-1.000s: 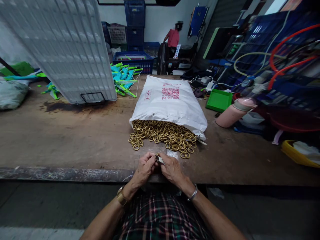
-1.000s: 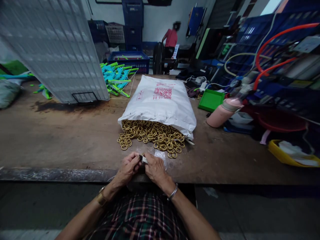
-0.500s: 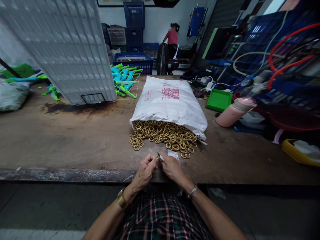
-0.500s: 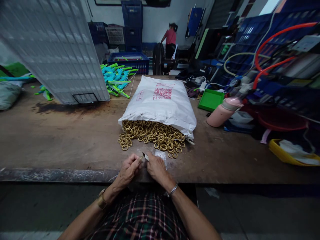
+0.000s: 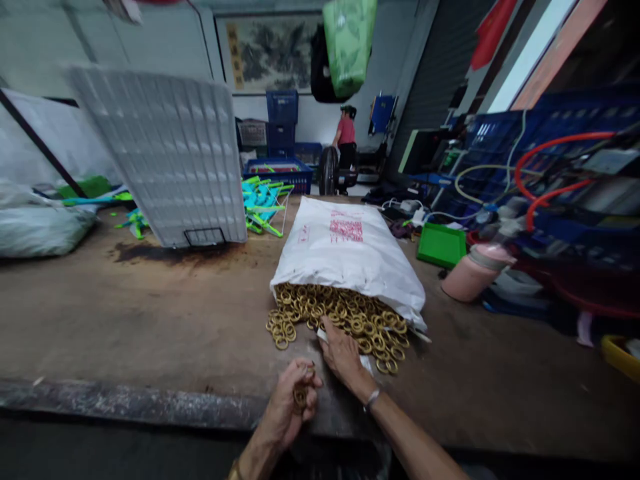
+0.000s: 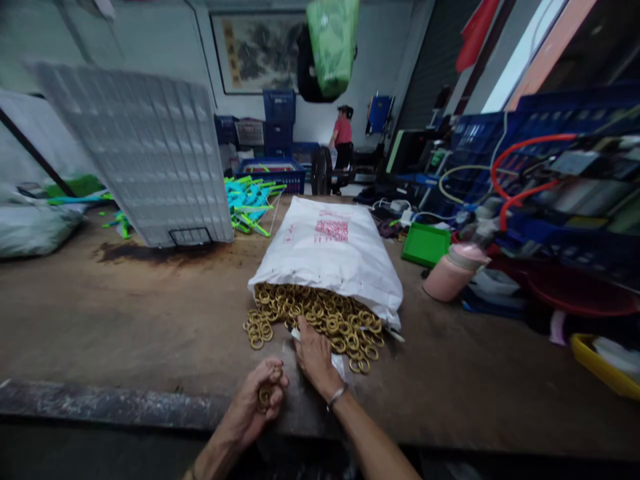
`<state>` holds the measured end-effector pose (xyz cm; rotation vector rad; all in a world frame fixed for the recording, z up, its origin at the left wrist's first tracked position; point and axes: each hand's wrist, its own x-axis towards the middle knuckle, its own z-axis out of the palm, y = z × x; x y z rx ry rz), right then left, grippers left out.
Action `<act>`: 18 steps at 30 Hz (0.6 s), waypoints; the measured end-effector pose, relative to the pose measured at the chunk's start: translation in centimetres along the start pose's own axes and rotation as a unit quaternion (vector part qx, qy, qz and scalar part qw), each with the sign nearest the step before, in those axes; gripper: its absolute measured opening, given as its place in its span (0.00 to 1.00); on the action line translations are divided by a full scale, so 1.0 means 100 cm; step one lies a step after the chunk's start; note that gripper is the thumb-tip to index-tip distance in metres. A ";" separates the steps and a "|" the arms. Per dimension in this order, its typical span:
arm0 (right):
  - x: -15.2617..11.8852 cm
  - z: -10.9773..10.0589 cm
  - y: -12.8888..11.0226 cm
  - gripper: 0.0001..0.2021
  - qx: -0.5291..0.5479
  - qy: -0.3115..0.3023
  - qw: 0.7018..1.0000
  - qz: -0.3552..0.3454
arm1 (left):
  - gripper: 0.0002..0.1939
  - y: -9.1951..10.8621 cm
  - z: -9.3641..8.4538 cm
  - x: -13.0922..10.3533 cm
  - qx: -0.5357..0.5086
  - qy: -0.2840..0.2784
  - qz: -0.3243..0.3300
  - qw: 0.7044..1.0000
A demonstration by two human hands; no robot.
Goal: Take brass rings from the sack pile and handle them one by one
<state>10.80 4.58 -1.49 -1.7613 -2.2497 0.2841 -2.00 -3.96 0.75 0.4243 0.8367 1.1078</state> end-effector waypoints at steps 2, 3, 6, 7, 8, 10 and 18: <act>0.005 0.002 -0.002 0.18 -0.020 -0.015 1.000 0.014 | 0.17 -0.001 -0.005 0.004 -0.044 0.020 -0.028 0.998; 0.007 0.003 -0.002 0.17 -0.028 -0.015 0.999 0.024 | 0.18 -0.002 -0.007 0.008 -0.065 0.027 -0.041 0.997; 0.009 0.010 0.001 0.16 -0.032 -0.008 0.999 0.034 | 0.19 -0.006 -0.017 0.021 -0.121 0.032 -0.074 0.989; 0.010 0.012 0.003 0.16 -0.026 -0.003 0.999 0.033 | 0.19 -0.008 -0.020 0.025 -0.131 0.037 -0.078 0.988; 0.010 0.014 0.005 0.16 -0.015 0.001 0.999 0.031 | 0.19 -0.010 -0.023 0.029 -0.132 0.044 -0.079 0.987; 0.009 0.016 0.009 0.16 0.020 0.011 1.000 0.018 | 0.19 -0.013 -0.027 0.034 -0.111 0.058 -0.073 0.989; -0.005 0.006 0.014 0.14 0.291 -0.015 0.956 0.013 | 0.25 -0.012 -0.025 0.052 0.034 0.049 0.024 0.998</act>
